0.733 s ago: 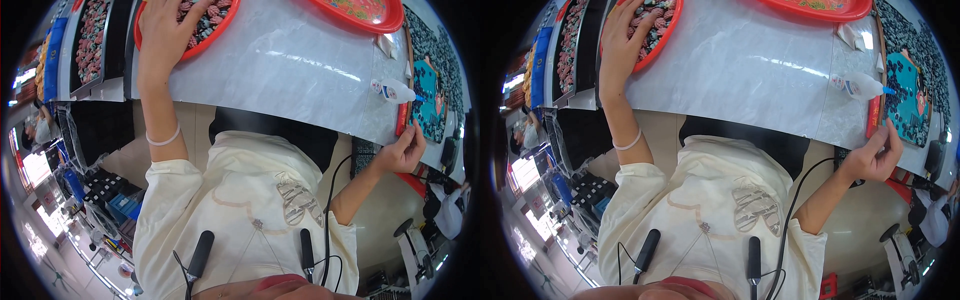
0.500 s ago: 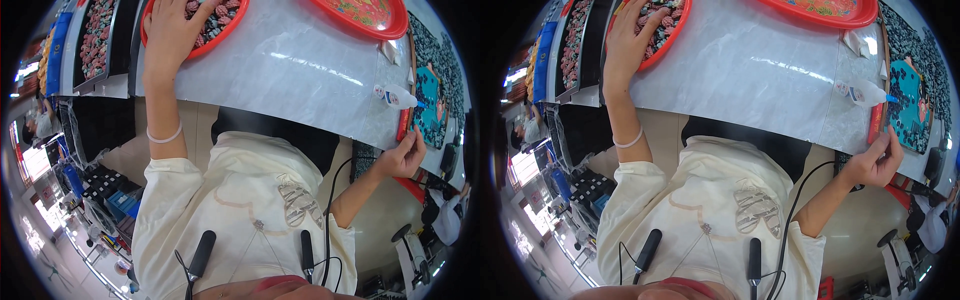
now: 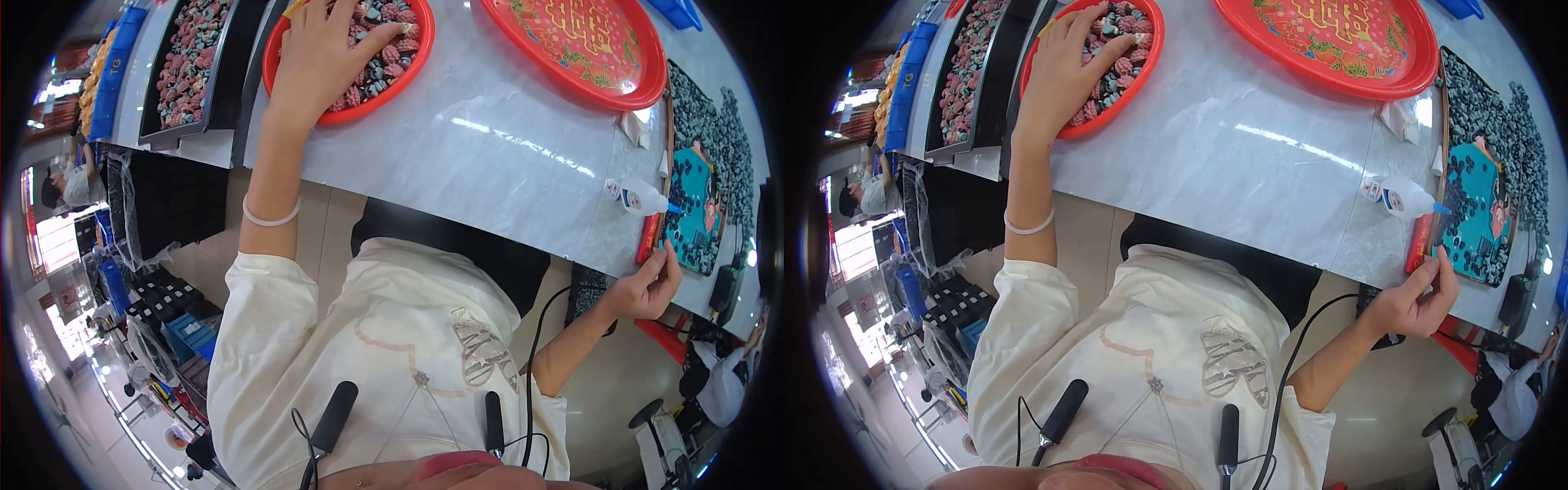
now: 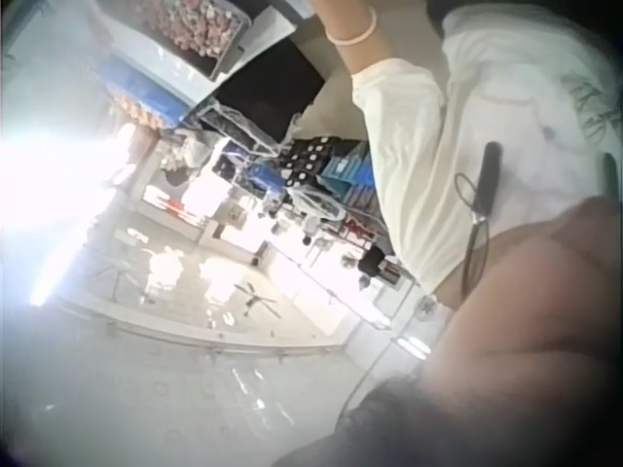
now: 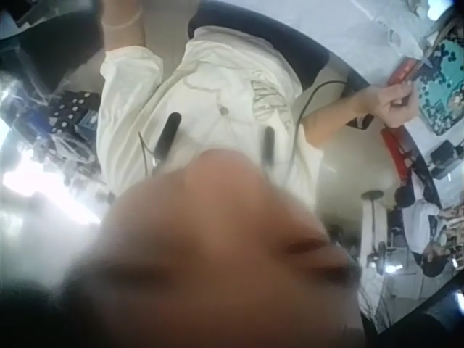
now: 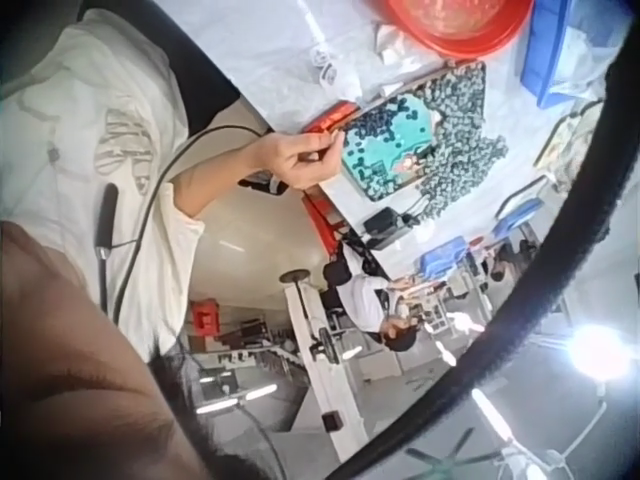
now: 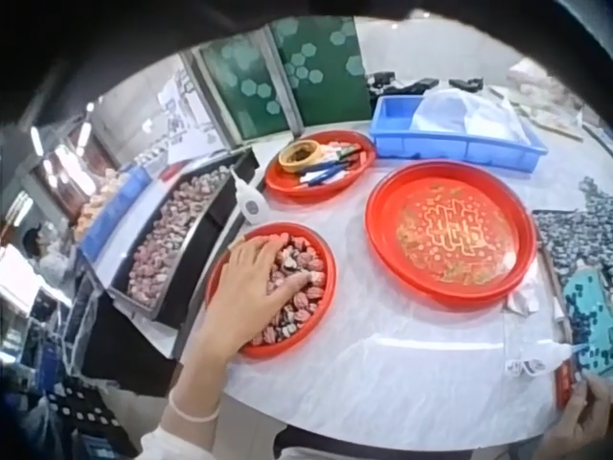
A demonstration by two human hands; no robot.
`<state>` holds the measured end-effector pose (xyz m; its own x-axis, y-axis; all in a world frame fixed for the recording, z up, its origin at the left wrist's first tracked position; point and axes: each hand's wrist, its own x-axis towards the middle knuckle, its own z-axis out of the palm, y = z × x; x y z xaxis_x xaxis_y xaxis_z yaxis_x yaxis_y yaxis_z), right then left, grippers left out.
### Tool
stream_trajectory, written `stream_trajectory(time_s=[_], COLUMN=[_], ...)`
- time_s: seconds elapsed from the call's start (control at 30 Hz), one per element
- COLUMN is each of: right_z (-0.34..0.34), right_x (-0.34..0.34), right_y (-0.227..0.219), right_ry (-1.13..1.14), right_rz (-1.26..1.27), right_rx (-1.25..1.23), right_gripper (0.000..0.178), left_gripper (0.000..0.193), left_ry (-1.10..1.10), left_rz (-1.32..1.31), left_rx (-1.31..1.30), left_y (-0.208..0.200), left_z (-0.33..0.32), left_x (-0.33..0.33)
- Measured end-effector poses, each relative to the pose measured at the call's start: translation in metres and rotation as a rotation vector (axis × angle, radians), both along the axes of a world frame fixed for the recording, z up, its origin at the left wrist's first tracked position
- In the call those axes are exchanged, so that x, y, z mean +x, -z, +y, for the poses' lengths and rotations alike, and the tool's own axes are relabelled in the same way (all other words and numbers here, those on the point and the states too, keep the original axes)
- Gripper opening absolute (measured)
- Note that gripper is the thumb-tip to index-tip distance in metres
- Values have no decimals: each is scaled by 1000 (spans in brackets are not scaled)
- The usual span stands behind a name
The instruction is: The person assembles small plastic flower-shaped toy parts by hand, applying adhesive from a bottle to secure the components.
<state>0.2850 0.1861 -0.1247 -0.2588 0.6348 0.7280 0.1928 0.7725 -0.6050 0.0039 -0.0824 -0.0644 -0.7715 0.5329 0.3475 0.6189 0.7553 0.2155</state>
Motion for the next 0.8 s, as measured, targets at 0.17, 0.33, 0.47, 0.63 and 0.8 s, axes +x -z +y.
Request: stream_trajectory(time_s=[0.17, 0.33, 0.47, 0.63, 0.8], right_z=[0, -1, 0, -1, -2], right_x=[-1, -2, -3, -2, -1], right_y=[2, 3, 4, 2, 2], right_ry=[6, 8, -6, 11, 16], right_rz=[10, 4, 17, -3, 0], right_rx=[-17, -22, -25, -25, -39], right_gripper=[11, 11, 11, 13, 14], left_gripper=[43, 42, 44, 48, 39], left_ry=[29, -16, 54, 66, 150], left_rz=[79, 1, -1, 49, 48], left_rx=[72, 69, 76, 72, 180], left_y=[5, -3, 2, 7, 4], left_z=[-4, -3, -9, -11, -7], left_x=[0, 2, -3, -2, -1])
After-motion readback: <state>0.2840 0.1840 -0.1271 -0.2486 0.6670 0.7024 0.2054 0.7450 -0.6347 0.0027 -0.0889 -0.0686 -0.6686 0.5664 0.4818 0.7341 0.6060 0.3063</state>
